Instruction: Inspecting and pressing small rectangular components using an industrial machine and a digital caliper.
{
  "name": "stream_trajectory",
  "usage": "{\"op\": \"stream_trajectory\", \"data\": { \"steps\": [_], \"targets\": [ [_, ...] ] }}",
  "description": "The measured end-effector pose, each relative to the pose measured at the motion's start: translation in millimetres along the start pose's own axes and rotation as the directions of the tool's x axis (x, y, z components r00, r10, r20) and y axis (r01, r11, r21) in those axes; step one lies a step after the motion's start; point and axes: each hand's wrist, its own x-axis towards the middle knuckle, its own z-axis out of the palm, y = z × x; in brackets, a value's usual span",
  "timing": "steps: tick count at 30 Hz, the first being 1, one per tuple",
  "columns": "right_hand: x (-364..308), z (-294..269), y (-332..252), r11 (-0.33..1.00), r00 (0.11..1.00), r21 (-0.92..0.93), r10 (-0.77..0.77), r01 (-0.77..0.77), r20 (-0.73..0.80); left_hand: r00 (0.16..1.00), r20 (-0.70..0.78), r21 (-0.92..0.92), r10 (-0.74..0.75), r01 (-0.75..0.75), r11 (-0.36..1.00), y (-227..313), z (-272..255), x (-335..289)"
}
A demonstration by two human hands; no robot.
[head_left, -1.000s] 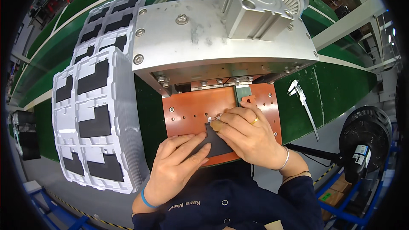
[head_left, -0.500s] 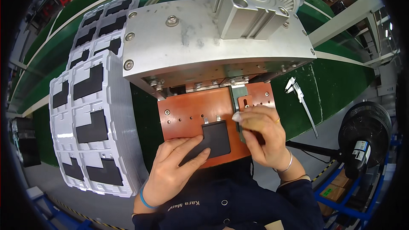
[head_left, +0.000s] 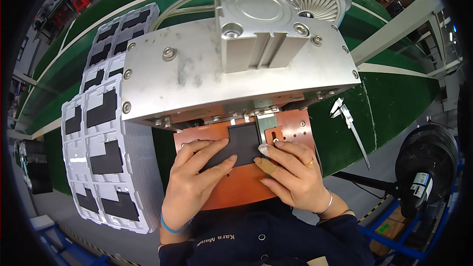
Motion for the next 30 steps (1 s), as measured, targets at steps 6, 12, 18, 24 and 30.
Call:
{"op": "stream_trajectory", "data": {
  "steps": [6, 12, 18, 24, 30],
  "targets": [
    [-1.7, -1.8, 1.1, 0.999, 0.993, -0.049, 0.009, -0.003, 0.115, 0.999, 0.027, -0.005, -0.026, 0.027, 1.0, -4.3, 0.4, 5.2],
    [-1.5, -0.3, -1.1, 0.998, 0.986, -0.053, 0.046, -0.038, 0.159, 0.997, 0.05, 0.002, -0.051, 0.051, 0.999, -1.6, -1.7, 8.4],
    [-1.3, 1.3, -1.8, 0.995, 0.984, -0.089, 0.054, -0.039, 0.172, 0.994, 0.049, 0.018, -0.095, 0.095, 0.995, 1.0, -0.8, 11.1],
    [-1.9, 2.2, -2.3, 0.994, 0.982, -0.1, 0.067, -0.049, 0.179, 0.991, 0.049, 0.006, -0.128, 0.128, 0.992, 3.2, -0.5, 11.7],
    [-1.3, 4.0, -2.9, 0.993, 0.984, -0.104, 0.072, -0.056, 0.161, 0.991, 0.055, 0.001, -0.126, 0.126, 0.992, 2.7, -1.3, 12.5]
  ]
}}
